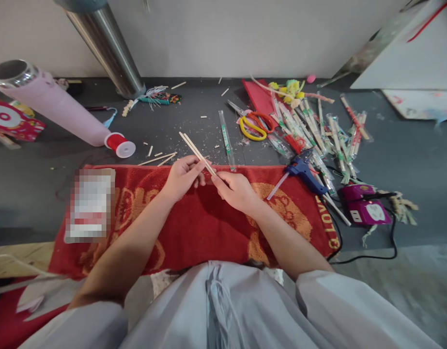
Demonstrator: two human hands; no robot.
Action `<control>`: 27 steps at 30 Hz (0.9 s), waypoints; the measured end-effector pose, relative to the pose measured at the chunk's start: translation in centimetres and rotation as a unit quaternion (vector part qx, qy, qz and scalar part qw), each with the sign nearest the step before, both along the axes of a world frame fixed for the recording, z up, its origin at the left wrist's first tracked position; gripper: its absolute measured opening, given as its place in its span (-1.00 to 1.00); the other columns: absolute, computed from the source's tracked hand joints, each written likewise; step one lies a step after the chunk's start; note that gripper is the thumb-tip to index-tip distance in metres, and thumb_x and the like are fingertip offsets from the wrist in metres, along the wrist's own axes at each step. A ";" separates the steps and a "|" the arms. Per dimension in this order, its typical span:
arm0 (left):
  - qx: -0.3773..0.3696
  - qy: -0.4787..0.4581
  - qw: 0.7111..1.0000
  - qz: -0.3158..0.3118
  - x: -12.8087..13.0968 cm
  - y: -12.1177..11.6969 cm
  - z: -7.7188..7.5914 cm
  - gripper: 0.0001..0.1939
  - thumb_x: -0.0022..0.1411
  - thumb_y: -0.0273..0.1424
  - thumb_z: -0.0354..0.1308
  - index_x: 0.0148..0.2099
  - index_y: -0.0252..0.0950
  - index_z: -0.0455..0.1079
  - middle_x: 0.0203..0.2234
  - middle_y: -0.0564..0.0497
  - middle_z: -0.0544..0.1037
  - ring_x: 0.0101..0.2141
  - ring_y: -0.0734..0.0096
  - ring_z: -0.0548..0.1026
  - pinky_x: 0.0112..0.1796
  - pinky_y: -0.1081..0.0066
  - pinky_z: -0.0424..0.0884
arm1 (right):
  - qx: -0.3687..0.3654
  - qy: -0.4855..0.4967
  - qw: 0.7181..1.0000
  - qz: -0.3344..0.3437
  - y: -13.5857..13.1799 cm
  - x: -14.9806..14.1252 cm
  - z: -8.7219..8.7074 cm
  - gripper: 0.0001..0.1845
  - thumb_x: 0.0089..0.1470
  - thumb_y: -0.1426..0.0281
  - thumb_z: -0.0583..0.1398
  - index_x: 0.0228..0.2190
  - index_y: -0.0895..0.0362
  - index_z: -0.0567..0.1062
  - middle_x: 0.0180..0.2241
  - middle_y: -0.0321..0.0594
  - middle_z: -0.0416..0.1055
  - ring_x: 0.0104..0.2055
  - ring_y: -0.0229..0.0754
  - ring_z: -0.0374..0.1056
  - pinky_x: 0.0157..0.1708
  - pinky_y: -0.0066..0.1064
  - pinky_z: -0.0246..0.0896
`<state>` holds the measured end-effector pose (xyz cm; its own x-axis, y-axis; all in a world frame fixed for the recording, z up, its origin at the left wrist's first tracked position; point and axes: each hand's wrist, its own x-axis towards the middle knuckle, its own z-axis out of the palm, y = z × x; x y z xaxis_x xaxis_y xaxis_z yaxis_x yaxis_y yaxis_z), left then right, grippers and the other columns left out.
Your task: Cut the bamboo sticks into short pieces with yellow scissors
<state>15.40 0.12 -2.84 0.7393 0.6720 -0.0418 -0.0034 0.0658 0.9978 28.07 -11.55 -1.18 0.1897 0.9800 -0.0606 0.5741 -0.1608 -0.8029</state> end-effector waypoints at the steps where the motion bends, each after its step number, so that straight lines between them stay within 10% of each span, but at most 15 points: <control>1: 0.002 0.002 1.000 0.005 0.0 0.1 0.0 -0.60 0.11 -0.06 0.24 -0.32 -0.34 0.43 -0.58 0.05 0.50 -0.67 0.63 0.40 -0.71 0.63 0.24 | -0.002 0.001 1.000 0.001 0.0 0.0 0.0 -0.59 0.25 0.23 -0.04 -0.59 0.12 0.23 -0.61 -0.32 0.30 -0.55 -0.34 0.20 -0.46 -0.49 -0.03; 16: -0.035 -0.004 0.974 0.222 -0.2 2.1 0.3 -0.76 0.29 -0.28 0.03 -0.41 -0.25 0.22 -0.75 0.17 0.36 -0.81 0.69 0.11 -0.76 0.60 -0.08 | -0.016 -0.071 0.996 -0.051 0.1 0.7 -0.1 -0.62 0.24 0.25 -0.02 -0.32 0.16 0.52 -0.51 -0.23 0.45 -0.44 -0.24 0.34 -0.40 -0.46 0.06; 27: 0.219 0.036 0.953 0.206 -0.7 1.5 -0.1 -0.74 0.33 -0.33 -0.03 -0.41 -0.25 0.32 -0.77 0.18 0.24 -0.69 0.59 0.21 -0.57 0.53 0.16 | -0.023 -0.050 0.997 -0.053 0.3 0.5 0.0 -0.63 0.23 0.33 0.02 -0.03 0.16 0.47 -0.42 -0.21 0.53 -0.38 -0.22 0.42 -0.29 -0.42 0.21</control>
<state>14.67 1.67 -2.89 0.4146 0.8690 0.2700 0.1300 -0.3502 0.9276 28.61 -11.28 -1.13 0.2995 0.9507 -0.0808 0.6282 -0.2602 -0.7332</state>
